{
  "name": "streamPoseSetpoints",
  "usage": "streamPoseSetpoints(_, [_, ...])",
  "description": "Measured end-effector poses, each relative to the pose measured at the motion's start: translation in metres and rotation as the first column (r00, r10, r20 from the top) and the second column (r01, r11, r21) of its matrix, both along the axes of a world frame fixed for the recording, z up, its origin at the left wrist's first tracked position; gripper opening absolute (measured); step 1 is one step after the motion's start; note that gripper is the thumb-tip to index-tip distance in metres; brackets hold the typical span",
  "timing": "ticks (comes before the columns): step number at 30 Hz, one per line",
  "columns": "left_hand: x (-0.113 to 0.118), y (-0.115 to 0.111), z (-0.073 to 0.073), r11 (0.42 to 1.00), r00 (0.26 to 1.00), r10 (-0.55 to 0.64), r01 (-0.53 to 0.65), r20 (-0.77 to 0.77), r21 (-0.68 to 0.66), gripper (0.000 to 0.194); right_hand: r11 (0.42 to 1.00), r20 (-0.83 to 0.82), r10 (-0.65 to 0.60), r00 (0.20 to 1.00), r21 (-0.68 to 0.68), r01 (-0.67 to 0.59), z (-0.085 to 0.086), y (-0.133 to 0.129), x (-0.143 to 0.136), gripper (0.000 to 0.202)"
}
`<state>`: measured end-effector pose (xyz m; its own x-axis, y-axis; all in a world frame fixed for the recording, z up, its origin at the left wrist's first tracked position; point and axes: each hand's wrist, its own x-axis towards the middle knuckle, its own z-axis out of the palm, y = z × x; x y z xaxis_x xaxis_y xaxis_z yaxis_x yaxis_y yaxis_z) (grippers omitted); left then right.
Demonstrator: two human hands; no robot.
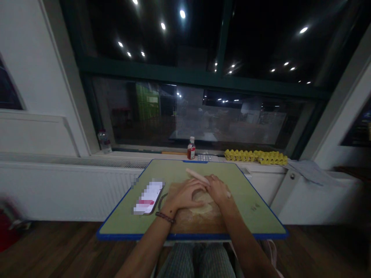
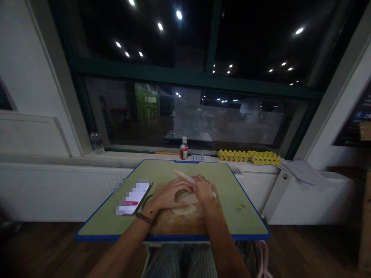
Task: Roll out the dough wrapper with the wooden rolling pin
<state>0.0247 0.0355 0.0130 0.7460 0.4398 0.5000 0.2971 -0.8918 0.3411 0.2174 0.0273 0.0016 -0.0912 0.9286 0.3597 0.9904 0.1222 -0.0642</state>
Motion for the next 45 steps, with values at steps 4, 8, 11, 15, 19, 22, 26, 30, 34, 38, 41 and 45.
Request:
streamPoseSetpoints(4, [-0.009, 0.001, -0.013, 0.998, 0.989, -0.018, 0.01, -0.144, -0.055, 0.072, 0.996, -0.08, -0.036, 0.996, 0.074, 0.042, 0.0, 0.002, 0.003, 0.03])
streamPoseSetpoints(8, [-0.012, 0.007, -0.023, 0.997, 0.977, 0.008, -0.024, -0.211, -0.077, 0.086, 0.998, -0.11, -0.025, 0.994, 0.051, 0.031, -0.004, 0.006, 0.004, 0.029])
streamPoseSetpoints(11, [-0.01, 0.009, -0.025, 0.997, 0.977, -0.008, -0.009, -0.213, -0.078, 0.084, 1.0, -0.122, -0.013, 0.992, 0.024, 0.016, -0.006, 0.008, 0.004, 0.028])
streamPoseSetpoints(15, [-0.005, 0.008, -0.022, 0.996, 0.978, 0.01, -0.028, -0.21, -0.081, 0.074, 1.0, -0.126, 0.01, 0.992, 0.025, -0.007, -0.008, 0.009, 0.004, 0.028])
streamPoseSetpoints(19, [-0.002, 0.005, -0.017, 0.999, 0.974, 0.013, -0.024, -0.227, -0.047, 0.057, 1.0, -0.131, -0.013, 0.991, 0.009, 0.015, -0.009, 0.009, 0.004, 0.028])
streamPoseSetpoints(22, [-0.001, 0.004, -0.015, 0.997, 0.969, 0.045, -0.058, -0.241, -0.045, 0.049, 1.0, -0.144, -0.022, 0.989, 0.01, 0.024, -0.009, 0.009, 0.005, 0.03])
streamPoseSetpoints(26, [0.0, 0.001, -0.014, 0.994, 0.959, 0.1, -0.108, -0.265, -0.016, 0.046, 1.0, -0.133, -0.009, 0.991, 0.003, 0.01, -0.008, 0.009, 0.005, 0.031])
streamPoseSetpoints(30, [0.006, -0.004, -0.011, 0.991, 0.949, 0.136, -0.132, -0.283, 0.033, 0.026, 1.0, -0.132, -0.016, 0.991, 0.006, 0.017, -0.008, 0.009, 0.004, 0.031])
streamPoseSetpoints(34, [0.01, -0.009, -0.006, 0.988, 0.937, 0.156, -0.15, -0.312, 0.044, 0.027, 0.999, -0.145, -0.017, 0.989, 0.034, 0.022, -0.008, 0.009, 0.004, 0.029])
streamPoseSetpoints(38, [0.008, -0.009, -0.007, 0.988, 0.944, 0.152, -0.145, -0.292, 0.046, 0.03, 0.996, -0.201, -0.039, 0.979, 0.074, 0.055, -0.009, 0.009, 0.006, 0.029])
streamPoseSetpoints(41, [0.006, -0.006, -0.009, 0.988, 0.954, 0.153, -0.149, -0.259, 0.034, 0.046, 0.996, -0.208, -0.041, 0.977, 0.07, 0.057, -0.01, 0.009, 0.007, 0.03])
streamPoseSetpoints(45, [0.008, -0.006, -0.009, 0.983, 0.947, 0.179, -0.182, -0.265, 0.016, 0.03, 0.997, -0.18, -0.048, 0.982, 0.049, 0.058, -0.009, 0.01, 0.007, 0.029])
